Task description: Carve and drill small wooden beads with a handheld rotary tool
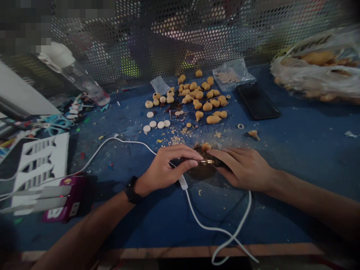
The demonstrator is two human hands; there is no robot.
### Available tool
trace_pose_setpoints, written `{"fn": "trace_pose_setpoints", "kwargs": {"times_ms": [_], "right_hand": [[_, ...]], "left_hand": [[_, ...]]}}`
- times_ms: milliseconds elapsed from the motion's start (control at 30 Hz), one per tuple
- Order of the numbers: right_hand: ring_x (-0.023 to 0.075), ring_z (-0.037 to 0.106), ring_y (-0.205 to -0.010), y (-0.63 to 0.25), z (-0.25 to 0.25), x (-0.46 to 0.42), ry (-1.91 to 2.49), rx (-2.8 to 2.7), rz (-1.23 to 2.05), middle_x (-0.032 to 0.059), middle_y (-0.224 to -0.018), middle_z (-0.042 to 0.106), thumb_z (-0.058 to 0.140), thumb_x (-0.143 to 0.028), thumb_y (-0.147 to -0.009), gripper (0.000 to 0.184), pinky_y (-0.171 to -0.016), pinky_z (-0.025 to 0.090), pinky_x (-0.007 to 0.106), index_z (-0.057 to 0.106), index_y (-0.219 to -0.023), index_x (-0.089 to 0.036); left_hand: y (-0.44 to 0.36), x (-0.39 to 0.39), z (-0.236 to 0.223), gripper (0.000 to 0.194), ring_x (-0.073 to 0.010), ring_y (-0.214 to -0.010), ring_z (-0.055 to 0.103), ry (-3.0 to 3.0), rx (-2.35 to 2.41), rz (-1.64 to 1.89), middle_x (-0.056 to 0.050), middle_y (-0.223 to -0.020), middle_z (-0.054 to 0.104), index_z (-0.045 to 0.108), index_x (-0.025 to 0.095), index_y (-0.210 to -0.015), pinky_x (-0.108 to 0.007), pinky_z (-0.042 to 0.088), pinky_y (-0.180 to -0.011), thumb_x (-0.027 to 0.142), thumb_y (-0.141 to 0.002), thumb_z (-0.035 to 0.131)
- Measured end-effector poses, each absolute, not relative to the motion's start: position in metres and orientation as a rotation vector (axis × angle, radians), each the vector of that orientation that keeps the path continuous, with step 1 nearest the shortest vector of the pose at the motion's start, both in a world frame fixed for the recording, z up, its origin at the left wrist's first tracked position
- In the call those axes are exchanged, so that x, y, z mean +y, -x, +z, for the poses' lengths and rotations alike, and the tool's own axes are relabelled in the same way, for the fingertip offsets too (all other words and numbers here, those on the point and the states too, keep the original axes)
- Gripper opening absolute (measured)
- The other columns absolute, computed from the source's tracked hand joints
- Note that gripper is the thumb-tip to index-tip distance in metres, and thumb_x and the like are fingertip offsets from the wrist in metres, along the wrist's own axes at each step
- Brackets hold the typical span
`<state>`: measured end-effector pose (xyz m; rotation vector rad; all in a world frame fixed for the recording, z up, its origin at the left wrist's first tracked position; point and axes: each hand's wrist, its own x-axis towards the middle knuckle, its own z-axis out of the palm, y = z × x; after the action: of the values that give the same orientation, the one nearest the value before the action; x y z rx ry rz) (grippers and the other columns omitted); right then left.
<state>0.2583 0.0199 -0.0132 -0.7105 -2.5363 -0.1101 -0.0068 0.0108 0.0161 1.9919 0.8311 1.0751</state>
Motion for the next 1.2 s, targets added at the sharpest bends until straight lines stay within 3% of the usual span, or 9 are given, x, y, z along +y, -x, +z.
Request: {"fn": "trace_pose_setpoints", "kwargs": {"times_ms": [133,233,567,767,933,1067,1200], "right_hand": [[0.0265,0.079,-0.084,-0.258,-0.012,0.020,0.710,-2.546,-0.111,0.0151,-0.104,0.083,0.052,-0.014,-0.099,0.034,-0.067,0.061,0.035,0.063,-0.131,-0.011],[0.0260,0.079,-0.080,-0.257,-0.010,0.020,0.677,-2.539,-0.154,0.0165,-0.103,0.082,0.052,-0.012,-0.099,0.031,-0.067,0.061,0.035,0.064,-0.127,-0.007],[0.0244,0.080,-0.083,-0.258,-0.014,0.021,0.689,-2.572,-0.138,0.0144,-0.104,0.083,0.051,-0.014,-0.099,0.032,-0.067,0.061,0.033,0.062,-0.129,-0.011],[0.0279,0.080,-0.087,-0.260,-0.017,0.021,0.686,-2.595,-0.077,0.0171,-0.107,0.082,0.055,-0.011,-0.098,0.036,-0.069,0.062,0.036,0.064,-0.132,-0.008],[0.0280,0.080,-0.087,-0.260,-0.016,0.020,0.686,-2.615,-0.071,0.0160,-0.106,0.082,0.054,-0.012,-0.098,0.038,-0.070,0.061,0.037,0.064,-0.135,-0.011],[0.0269,0.079,-0.085,-0.259,-0.014,0.021,0.639,-2.607,-0.111,0.0167,-0.104,0.082,0.053,-0.011,-0.098,0.035,-0.069,0.060,0.035,0.063,-0.131,-0.007],[0.0248,0.079,-0.085,-0.258,-0.012,0.020,0.643,-2.602,-0.142,0.0148,-0.103,0.082,0.050,-0.013,-0.100,0.034,-0.070,0.059,0.033,0.063,-0.130,-0.009]], "left_hand": [[0.009,0.014,0.018,0.006,-0.0181,-0.087,0.080,-1.913,0.862,1.072,-0.006,-0.093,0.085,0.083,0.023,-0.090,-0.031,0.065,-0.082,0.028,-0.092,0.081],[0.012,0.016,0.021,0.012,-0.0173,-0.079,0.078,-1.852,0.896,1.054,-0.006,-0.085,0.083,0.082,0.022,-0.083,-0.028,0.064,-0.074,0.033,-0.087,0.086],[0.013,0.017,0.018,0.021,-0.0113,-0.059,0.072,-1.560,0.938,0.858,-0.006,-0.079,0.082,0.081,0.016,-0.085,-0.019,0.059,-0.055,0.036,-0.085,0.087],[0.015,0.018,0.020,0.007,-0.0132,-0.069,0.076,-1.852,0.912,0.916,-0.005,-0.081,0.083,0.083,0.021,-0.085,-0.021,0.060,-0.063,0.024,-0.091,0.081],[0.017,0.020,0.021,0.011,-0.0160,-0.073,0.078,-1.983,0.844,0.943,-0.005,-0.081,0.083,0.084,0.023,-0.087,-0.026,0.062,-0.069,0.030,-0.094,0.079],[0.020,0.021,0.022,0.015,-0.0139,-0.064,0.074,-1.838,0.860,0.810,-0.007,-0.080,0.083,0.082,0.019,-0.086,-0.022,0.059,-0.060,0.033,-0.091,0.081],[0.027,0.026,0.029,0.016,-0.0114,-0.058,0.070,-1.694,0.819,0.634,-0.006,-0.076,0.079,0.081,0.016,-0.098,-0.019,0.056,-0.055,0.030,-0.092,0.079]]}}
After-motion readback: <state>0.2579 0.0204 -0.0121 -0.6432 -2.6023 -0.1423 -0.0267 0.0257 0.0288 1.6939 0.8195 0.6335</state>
